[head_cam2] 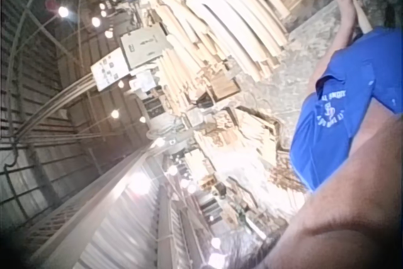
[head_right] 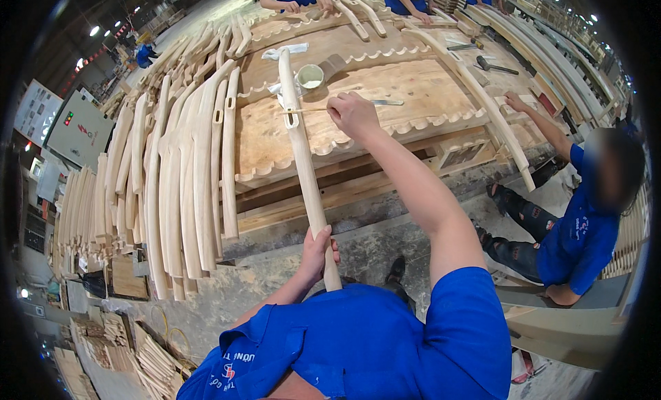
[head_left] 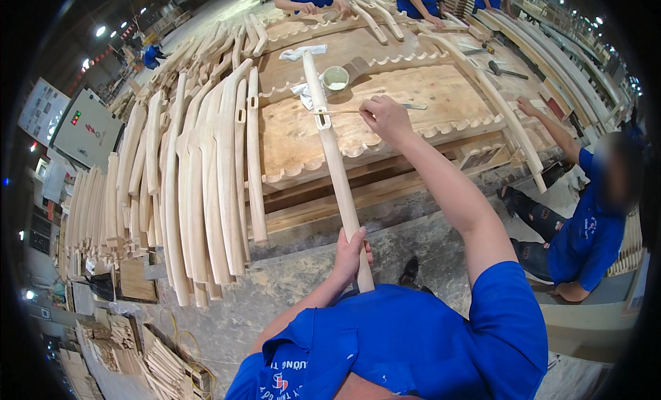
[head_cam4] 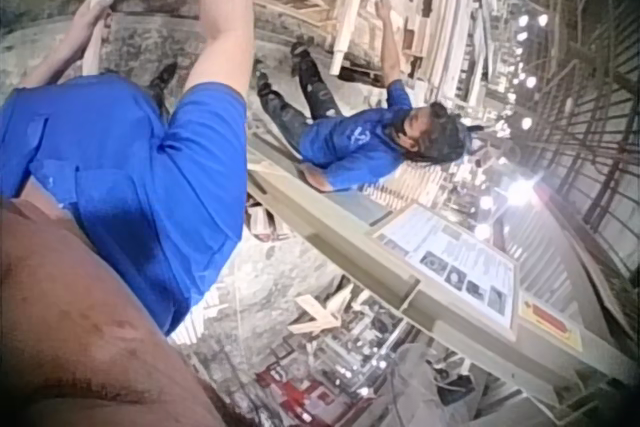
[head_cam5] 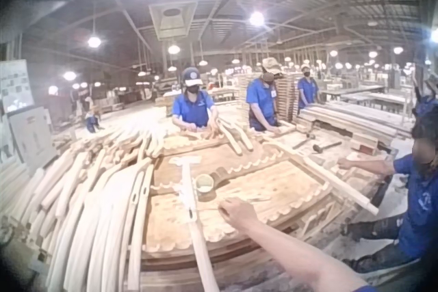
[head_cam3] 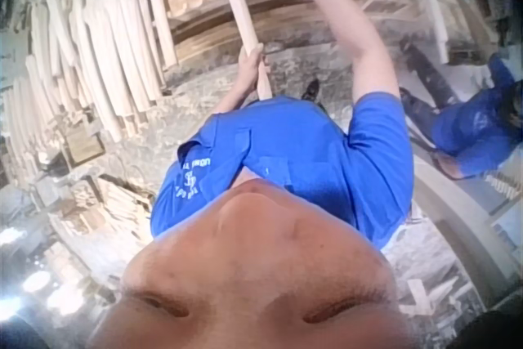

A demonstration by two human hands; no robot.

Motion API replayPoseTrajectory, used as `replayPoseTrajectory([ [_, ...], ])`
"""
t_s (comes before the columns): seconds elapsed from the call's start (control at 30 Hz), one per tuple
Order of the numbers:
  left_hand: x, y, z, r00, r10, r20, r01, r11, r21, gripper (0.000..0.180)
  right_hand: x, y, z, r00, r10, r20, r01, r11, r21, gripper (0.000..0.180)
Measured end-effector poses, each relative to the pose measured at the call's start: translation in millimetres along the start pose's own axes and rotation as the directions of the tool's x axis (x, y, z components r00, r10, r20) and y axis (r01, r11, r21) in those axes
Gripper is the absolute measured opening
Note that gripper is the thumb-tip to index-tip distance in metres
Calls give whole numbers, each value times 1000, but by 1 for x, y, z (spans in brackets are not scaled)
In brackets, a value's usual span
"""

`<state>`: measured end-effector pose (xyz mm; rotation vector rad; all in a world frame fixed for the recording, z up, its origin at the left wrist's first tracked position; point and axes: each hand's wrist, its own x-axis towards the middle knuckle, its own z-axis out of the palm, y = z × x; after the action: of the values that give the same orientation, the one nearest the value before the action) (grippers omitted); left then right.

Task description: The person repeatedly picks up a wooden leg, applies glue to its hollow end with a small brush, and places it back on the workbench. The process is repeated for multiple wooden legs in a factory setting.

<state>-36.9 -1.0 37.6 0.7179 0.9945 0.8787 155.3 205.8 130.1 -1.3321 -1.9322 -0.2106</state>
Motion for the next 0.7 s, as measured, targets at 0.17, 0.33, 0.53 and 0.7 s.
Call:
replayPoseTrajectory([
  [0.17,-1,2,1,1000,-2,5,2,1000,-8,29,-19,7,-7,989,-138,-52,137,990,-30,4],
  [0.33,-2,3,0,1000,-8,1,8,1000,-14,29,-27,6,-22,979,-202,-16,202,979,-13,4],
  [0.53,2,-7,5,997,66,-28,-66,998,-9,32,-33,-4,-33,959,203,198,-283,700,656,12],
  [0.7,3,-11,18,986,154,-66,-155,988,-10,31,-41,5,-56,781,207,589,-621,158,768,12],
])
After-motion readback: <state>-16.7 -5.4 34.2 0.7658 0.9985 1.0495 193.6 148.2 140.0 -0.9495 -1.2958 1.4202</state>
